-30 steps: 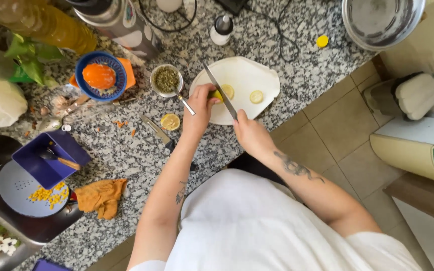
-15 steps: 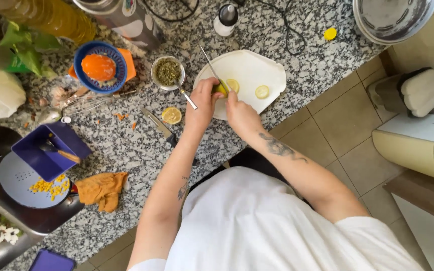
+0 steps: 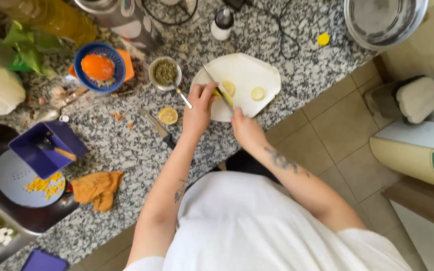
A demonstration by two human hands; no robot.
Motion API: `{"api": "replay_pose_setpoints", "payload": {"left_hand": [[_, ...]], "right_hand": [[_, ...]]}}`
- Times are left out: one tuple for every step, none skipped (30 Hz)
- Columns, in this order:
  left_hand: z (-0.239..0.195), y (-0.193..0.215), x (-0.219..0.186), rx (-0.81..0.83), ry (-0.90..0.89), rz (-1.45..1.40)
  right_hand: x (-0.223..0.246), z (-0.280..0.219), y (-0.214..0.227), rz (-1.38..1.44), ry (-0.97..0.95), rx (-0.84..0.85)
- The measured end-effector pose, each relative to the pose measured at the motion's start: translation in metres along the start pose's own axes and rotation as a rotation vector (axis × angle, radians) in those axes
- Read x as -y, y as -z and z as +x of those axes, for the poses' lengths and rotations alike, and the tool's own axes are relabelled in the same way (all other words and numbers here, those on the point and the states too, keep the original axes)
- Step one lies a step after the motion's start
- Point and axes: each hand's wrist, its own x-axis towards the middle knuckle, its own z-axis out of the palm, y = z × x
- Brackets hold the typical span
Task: The person washes a lemon, slices it on a cutting board, and arranges the slices in a salad bowl. They then retrieve a plate of boiled eggs from the refrigerator, break the eggs into halves, and add them to the bowl. Finally, the person places a lid on the salad container.
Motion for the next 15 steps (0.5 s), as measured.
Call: {"api": "replay_pose_setpoints", "payload": {"left_hand": [[-0.018,0.005,-0.005,0.009,0.002,0.002],[-0.021,0.007,-0.008,-0.008,0.001,0.037],[-0.023,0.008,-0.01,-0.025,0.0,0.071],[-0.024,0.008,-0.012,-0.038,-0.009,0.076],[-0.024,0.008,-0.013,-0.056,-0.003,0.1],[-0.037,0.009,-0.016,-0.054,0.021,0.121],[-0.036,0.01,-0.02,-0.047,0.03,0.122],[-0.033,0.01,-0.024,-0.054,-0.008,0.174],[-0.029,0.01,-0.027,-0.061,-0.047,0.225],[-0.028,0.004,-0.023,-0.068,-0.054,0.225],[-0.025,-0.003,-0.019,-0.076,-0.062,0.308],[-0.027,-0.009,-0.017,-0.078,-0.063,0.39],[-0.023,-0.007,-0.02,-0.08,-0.064,0.389],[-0.021,-0.006,-0.023,-0.073,-0.101,0.423],[-0.018,-0.004,-0.026,-0.065,-0.137,0.458]], "right_hand": [[0.005,-0.004,-0.001,0.007,-0.004,0.004],[0.006,0.004,0.006,0.052,0.011,-0.02],[0.007,0.012,0.013,0.096,0.028,-0.043],[0.005,0.015,0.02,0.091,0.038,-0.055],[0.004,0.018,0.025,0.187,0.019,-0.051],[0.004,0.011,0.025,0.291,-0.014,-0.024],[0.003,0.007,0.027,0.295,-0.016,-0.014],[0.002,0.006,0.032,0.368,-0.012,-0.033],[0.001,0.005,0.036,0.44,-0.008,-0.052],[0.001,0.004,0.039,0.436,-0.003,-0.06],[0.001,0.003,0.041,0.497,-0.039,-0.001],[0.001,-0.001,0.042,0.559,-0.078,0.067],[0.001,-0.001,0.044,0.557,-0.077,0.066],[0.0,-0.001,0.044,0.466,-0.051,0.086],[0.0,-0.002,0.044,0.374,-0.024,0.104]]}}
